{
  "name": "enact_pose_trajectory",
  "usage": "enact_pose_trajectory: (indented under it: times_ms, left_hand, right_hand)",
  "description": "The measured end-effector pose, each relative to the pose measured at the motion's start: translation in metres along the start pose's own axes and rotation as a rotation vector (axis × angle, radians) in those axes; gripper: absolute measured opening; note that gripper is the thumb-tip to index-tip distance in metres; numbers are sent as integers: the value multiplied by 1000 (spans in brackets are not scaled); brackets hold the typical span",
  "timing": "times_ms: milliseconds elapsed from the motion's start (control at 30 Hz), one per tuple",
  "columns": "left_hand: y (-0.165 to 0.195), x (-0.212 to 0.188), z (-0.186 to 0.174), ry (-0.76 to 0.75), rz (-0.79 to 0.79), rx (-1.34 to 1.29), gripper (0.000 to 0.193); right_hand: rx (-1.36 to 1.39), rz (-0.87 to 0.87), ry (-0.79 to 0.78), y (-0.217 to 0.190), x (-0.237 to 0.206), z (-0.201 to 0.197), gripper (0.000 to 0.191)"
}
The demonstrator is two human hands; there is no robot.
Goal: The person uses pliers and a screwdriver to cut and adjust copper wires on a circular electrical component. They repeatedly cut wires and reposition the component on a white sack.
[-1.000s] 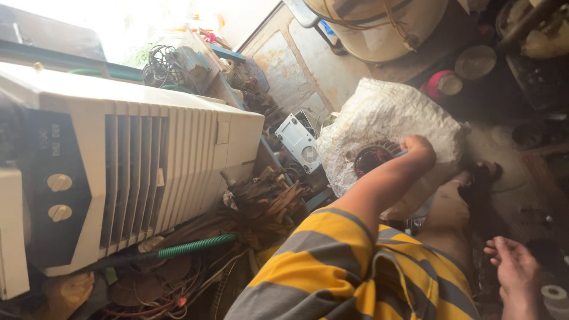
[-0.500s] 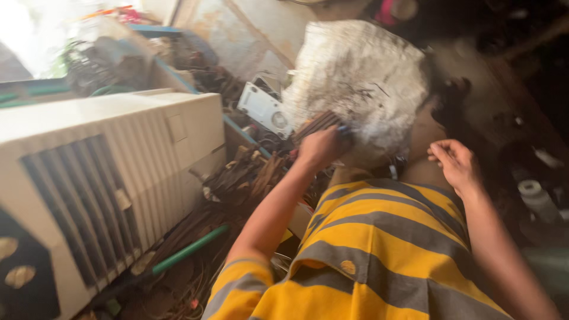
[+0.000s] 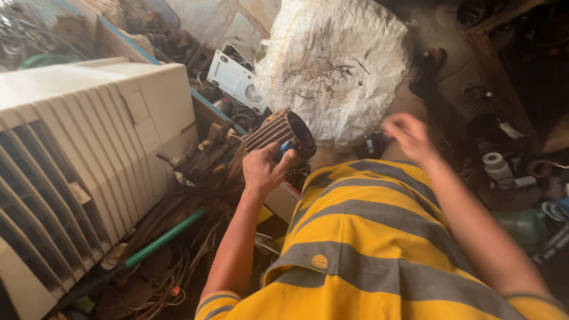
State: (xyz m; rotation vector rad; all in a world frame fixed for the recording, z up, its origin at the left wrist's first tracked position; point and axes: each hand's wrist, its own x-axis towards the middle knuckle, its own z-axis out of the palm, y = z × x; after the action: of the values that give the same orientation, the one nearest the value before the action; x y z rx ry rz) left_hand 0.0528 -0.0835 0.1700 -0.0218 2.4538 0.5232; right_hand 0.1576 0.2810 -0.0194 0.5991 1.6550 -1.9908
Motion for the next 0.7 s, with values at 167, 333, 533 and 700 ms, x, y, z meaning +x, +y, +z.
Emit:
enact_pose_trajectory:
  times_ms: [167, 333, 533, 700]
  left_hand:
    - [27, 1, 9, 141, 207, -208, 71]
    - [57, 46, 44, 174, 405, -385, 71]
    - [57, 88, 72, 120, 480, -336, 55]
    - [36, 98, 100, -37, 358, -304, 49]
  right_hand:
    - [223, 553, -115, -37, 63, 83, 74]
    - [398, 275, -78, -92, 91, 92, 76]
    - [-303, -67, 196, -121, 112, 42, 72]
    - [-544, -298, 208, -121, 112, 39, 76]
